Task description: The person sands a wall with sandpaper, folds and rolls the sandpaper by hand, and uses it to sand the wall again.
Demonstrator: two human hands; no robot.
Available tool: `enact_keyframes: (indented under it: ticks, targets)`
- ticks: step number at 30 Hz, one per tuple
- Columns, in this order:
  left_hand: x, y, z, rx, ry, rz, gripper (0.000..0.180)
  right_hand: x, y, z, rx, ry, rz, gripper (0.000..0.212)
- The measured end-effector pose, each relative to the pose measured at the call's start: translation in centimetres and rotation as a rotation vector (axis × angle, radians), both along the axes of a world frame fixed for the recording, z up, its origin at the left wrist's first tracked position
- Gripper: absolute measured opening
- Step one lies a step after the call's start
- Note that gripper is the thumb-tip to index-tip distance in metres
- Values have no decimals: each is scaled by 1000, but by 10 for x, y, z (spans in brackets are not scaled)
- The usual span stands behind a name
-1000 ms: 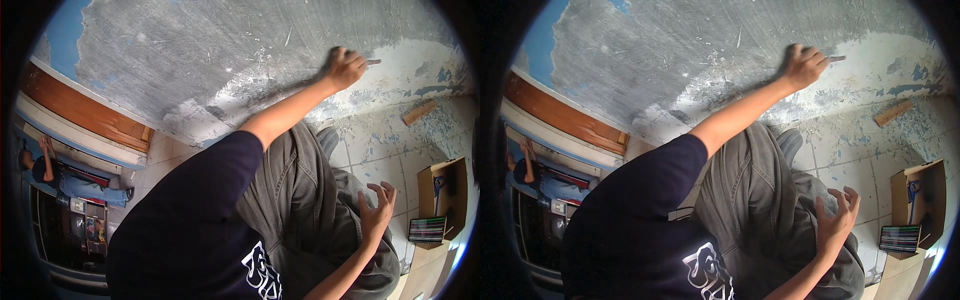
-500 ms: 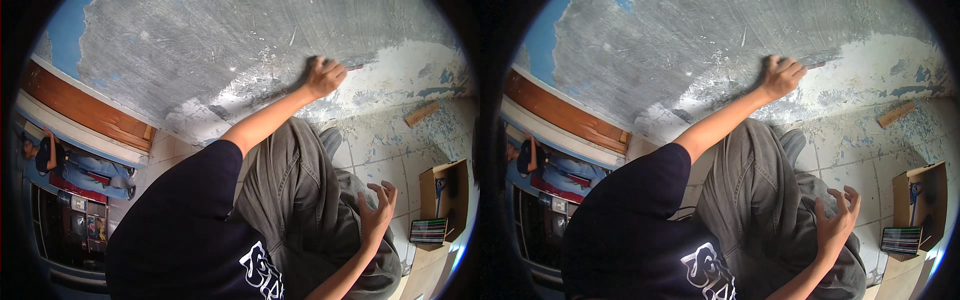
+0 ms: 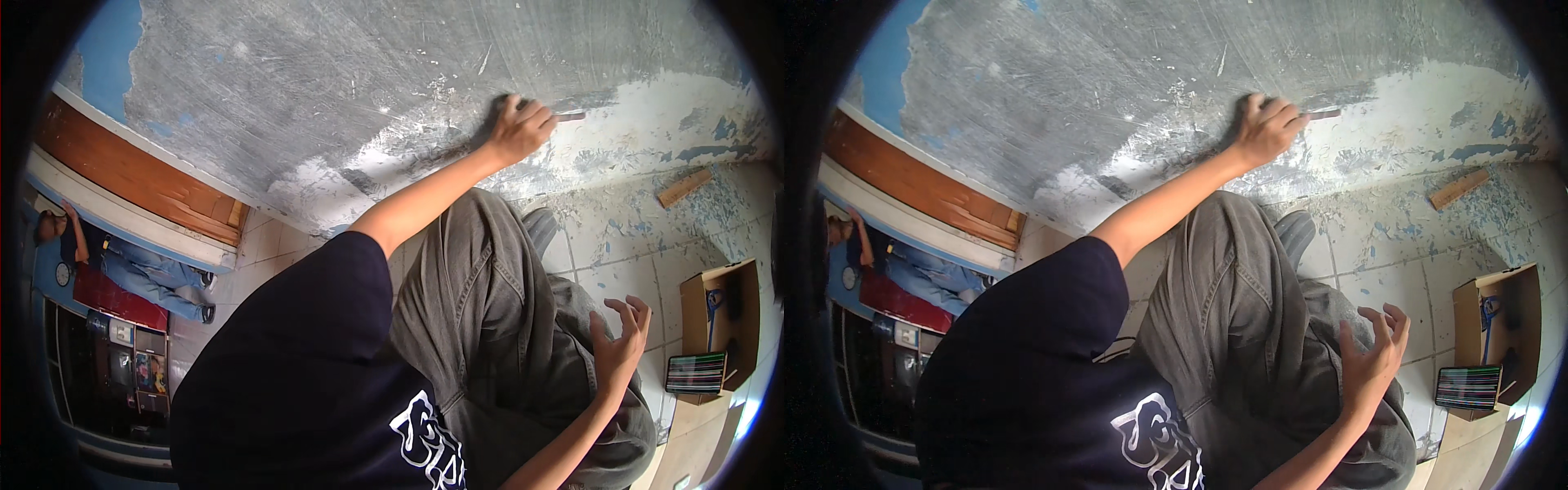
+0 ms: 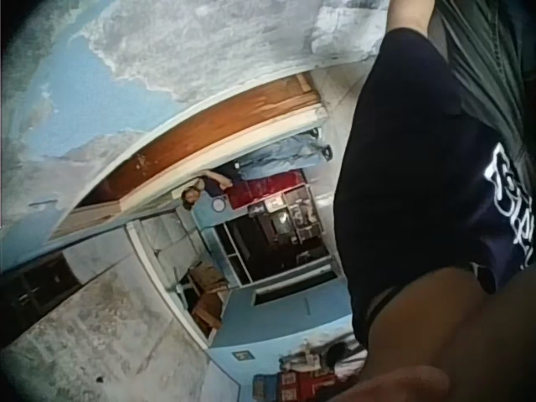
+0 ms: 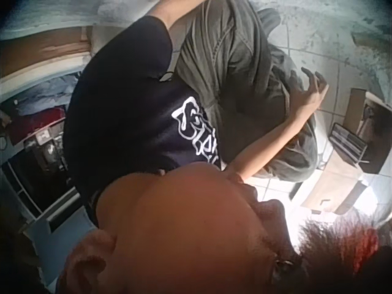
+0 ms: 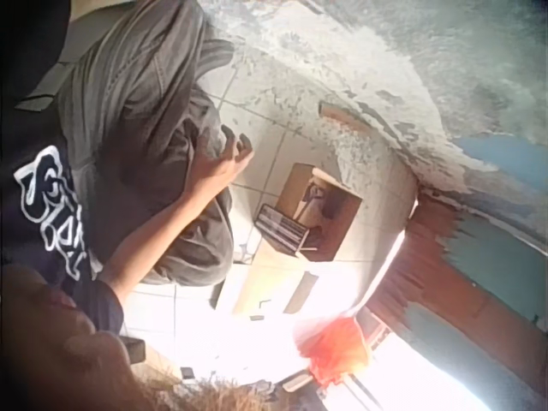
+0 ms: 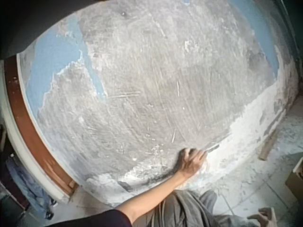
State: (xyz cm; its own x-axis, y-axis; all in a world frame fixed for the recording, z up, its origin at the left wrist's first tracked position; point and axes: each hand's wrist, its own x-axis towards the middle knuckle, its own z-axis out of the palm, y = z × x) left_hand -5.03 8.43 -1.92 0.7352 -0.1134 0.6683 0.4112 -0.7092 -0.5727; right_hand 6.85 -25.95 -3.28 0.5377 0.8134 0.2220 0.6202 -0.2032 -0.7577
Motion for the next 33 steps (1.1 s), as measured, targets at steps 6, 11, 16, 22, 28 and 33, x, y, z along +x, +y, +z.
enact_keyframes:
  ticks: [6,11,16,22,28,33]
  targets:
    - [22,3,6,27,-19,-4,6,-10,4,4,-21,4,30,28]
    - [98,14,12,-16,-113,-46,9,-5,1,0,-47,8,25,27]
    - [63,9,2,-53,-73,-17,10,2,-2,0,-26,-3,-13,27]
    - [1,1,4,-1,-43,-9,5,-3,0,3,-30,-22,3,27]
    - [68,9,14,16,-18,5,12,-6,4,4,-15,0,21,27]
    - [81,16,11,-32,-74,-93,11,2,-2,2,-22,5,-25,27]
